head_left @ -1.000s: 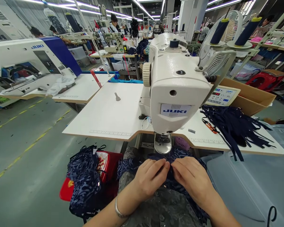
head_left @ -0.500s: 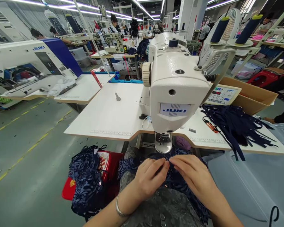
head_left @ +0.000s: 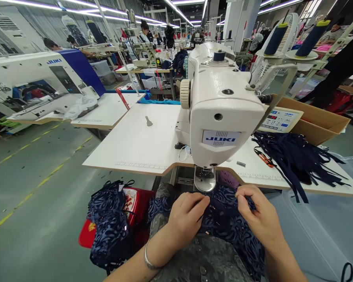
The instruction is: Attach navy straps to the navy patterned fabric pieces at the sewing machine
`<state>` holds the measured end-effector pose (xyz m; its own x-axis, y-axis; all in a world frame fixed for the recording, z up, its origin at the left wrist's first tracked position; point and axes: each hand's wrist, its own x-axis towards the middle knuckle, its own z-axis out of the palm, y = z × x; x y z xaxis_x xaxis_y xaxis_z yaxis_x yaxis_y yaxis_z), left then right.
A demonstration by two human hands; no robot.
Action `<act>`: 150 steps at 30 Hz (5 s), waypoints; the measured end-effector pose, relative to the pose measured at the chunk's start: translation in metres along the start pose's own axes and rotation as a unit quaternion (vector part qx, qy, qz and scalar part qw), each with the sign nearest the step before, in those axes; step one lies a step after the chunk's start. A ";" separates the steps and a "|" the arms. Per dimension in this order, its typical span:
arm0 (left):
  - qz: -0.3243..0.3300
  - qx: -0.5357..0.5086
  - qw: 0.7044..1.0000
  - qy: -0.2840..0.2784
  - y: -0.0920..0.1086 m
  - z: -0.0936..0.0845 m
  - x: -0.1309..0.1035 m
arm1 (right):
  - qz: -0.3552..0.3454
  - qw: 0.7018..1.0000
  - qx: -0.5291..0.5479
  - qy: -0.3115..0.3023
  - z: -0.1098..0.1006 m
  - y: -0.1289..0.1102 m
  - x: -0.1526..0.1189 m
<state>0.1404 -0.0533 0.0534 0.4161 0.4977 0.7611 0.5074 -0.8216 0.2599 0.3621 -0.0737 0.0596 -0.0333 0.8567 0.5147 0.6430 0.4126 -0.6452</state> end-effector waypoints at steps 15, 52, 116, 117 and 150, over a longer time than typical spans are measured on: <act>0.108 0.056 0.992 0.026 0.000 -0.008 0.005 | 0.038 0.980 0.159 -0.115 0.013 -0.011 -0.004; -0.527 -0.471 0.679 -0.197 0.015 0.005 0.015 | 0.180 0.947 0.236 -0.121 0.034 -0.016 0.004; -0.471 -0.432 0.738 -0.215 0.017 0.017 0.008 | 0.266 0.929 0.250 -0.064 0.028 -0.007 0.000; -0.484 -0.441 0.724 -0.217 0.017 0.018 0.007 | 0.267 0.929 0.246 -0.070 0.028 -0.008 0.003; -0.403 -0.305 0.837 -0.211 0.013 0.012 0.010 | 0.203 0.947 0.196 -0.152 0.029 -0.009 0.004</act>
<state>0.1606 -0.0560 0.0575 0.4188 0.9066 -0.0526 0.3267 -0.0964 0.9402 0.3340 -0.0644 0.0509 -0.1009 0.9944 0.0320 0.3175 0.0627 -0.9462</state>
